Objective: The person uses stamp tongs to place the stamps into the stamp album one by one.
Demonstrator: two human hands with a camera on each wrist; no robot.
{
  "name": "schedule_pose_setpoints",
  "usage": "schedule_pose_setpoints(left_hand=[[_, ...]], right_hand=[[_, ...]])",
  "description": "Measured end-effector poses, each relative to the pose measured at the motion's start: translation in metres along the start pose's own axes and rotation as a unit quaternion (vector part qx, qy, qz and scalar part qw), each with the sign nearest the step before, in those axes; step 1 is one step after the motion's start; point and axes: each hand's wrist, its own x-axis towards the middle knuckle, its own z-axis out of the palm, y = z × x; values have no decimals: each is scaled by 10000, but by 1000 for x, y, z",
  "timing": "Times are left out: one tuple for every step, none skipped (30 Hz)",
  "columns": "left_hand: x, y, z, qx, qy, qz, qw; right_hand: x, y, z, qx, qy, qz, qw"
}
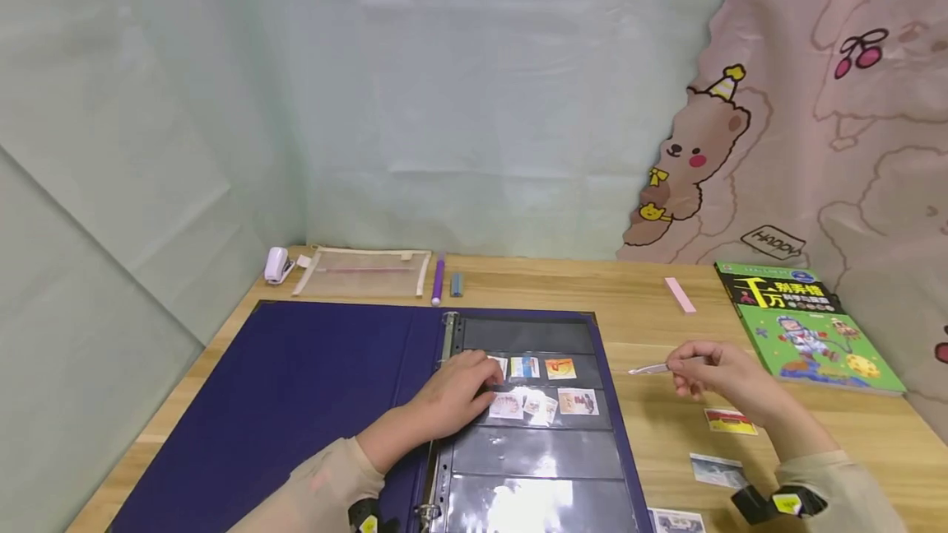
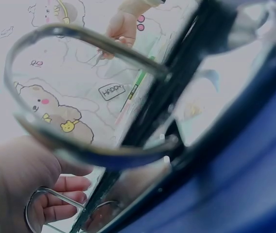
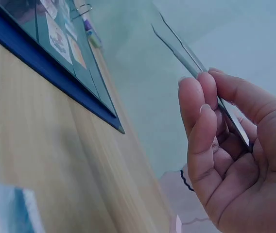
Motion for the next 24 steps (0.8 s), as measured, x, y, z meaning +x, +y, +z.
schedule_pose_setpoints(left_hand=[[0, 0, 0, 21, -27, -10, 10000], [0, 1, -1, 47, -53, -27, 10000], [0, 1, -1, 62, -65, -32, 10000], [0, 1, -2, 84, -66, -36, 9999], [0, 2, -3, 126, -70, -25, 9999], [0, 2, -3, 150, -72, -19, 9999], [0, 3, -4, 191, -74, -2, 9998], [0, 4, -5, 231, -82, 17, 9997], [0, 5, -5, 275, -90, 48, 9996], [0, 6, -7, 327, -110, 79, 9994], [0, 7, -8, 382, -141, 115, 9991], [-1, 8, -10, 434, -180, 142, 9988], [-1, 9, -11, 490, -219, 174, 9984], [-2, 11, -12, 527, -259, 196, 9981], [-2, 12, -14, 570, -311, 206, 9977], [-3, 14, -15, 617, -364, 216, 9972], [-4, 16, -17, 674, -428, 213, 9966], [-5, 18, -18, 720, -491, 210, 9960], [-6, 19, -19, 759, -547, 203, 9954], [-8, 21, -20, 802, -590, 206, 9948], [-9, 23, -22, 851, -629, 204, 9942], [-11, 25, -22, 902, -654, 214, 9935], [-13, 27, -23, 933, -684, 212, 9931], [-15, 28, -24, 955, -686, 221, 9928]], right_hand=[[-3, 1, 0, 56, 25, -5, 10000], [-6, 1, -1, 97, 55, -9, 9999], [-9, 2, -1, 146, 59, -37, 9999], [-11, 2, -2, 196, 66, -65, 9998], [-14, 3, -2, 234, 88, -60, 9997], [-17, 3, -3, 287, 100, -67, 9995], [-19, 4, -4, 331, 98, -71, 9994], [-22, 4, -5, 368, 81, -100, 9992], [-25, 5, -7, 441, 66, -125, 9989], [-27, 6, -8, 521, 55, -157, 9985], [-30, 7, -9, 619, 36, -194, 9979], [-32, 8, -10, 704, -5, -283, 9971], [-34, 9, -11, 769, -48, -377, 9963], [-36, 11, -13, 835, -80, -472, 9954], [-38, 12, -14, 895, -82, -528, 9946], [-40, 13, -16, 939, -87, -585, 9938], [-42, 14, -18, 967, -76, -637, 9932], [-44, 16, -19, 971, -51, -695, 9928], [-45, 17, -21, 985, -11, -710, 9926], [-47, 18, -23, 981, 39, -715, 9926], [-49, 20, -25, 957, 104, -699, 9929], [-50, 21, -27, 928, 149, -689, 9932], [-51, 22, -29, 903, 193, -679, 9934], [-52, 23, -31, 884, 225, -671, 9936]])
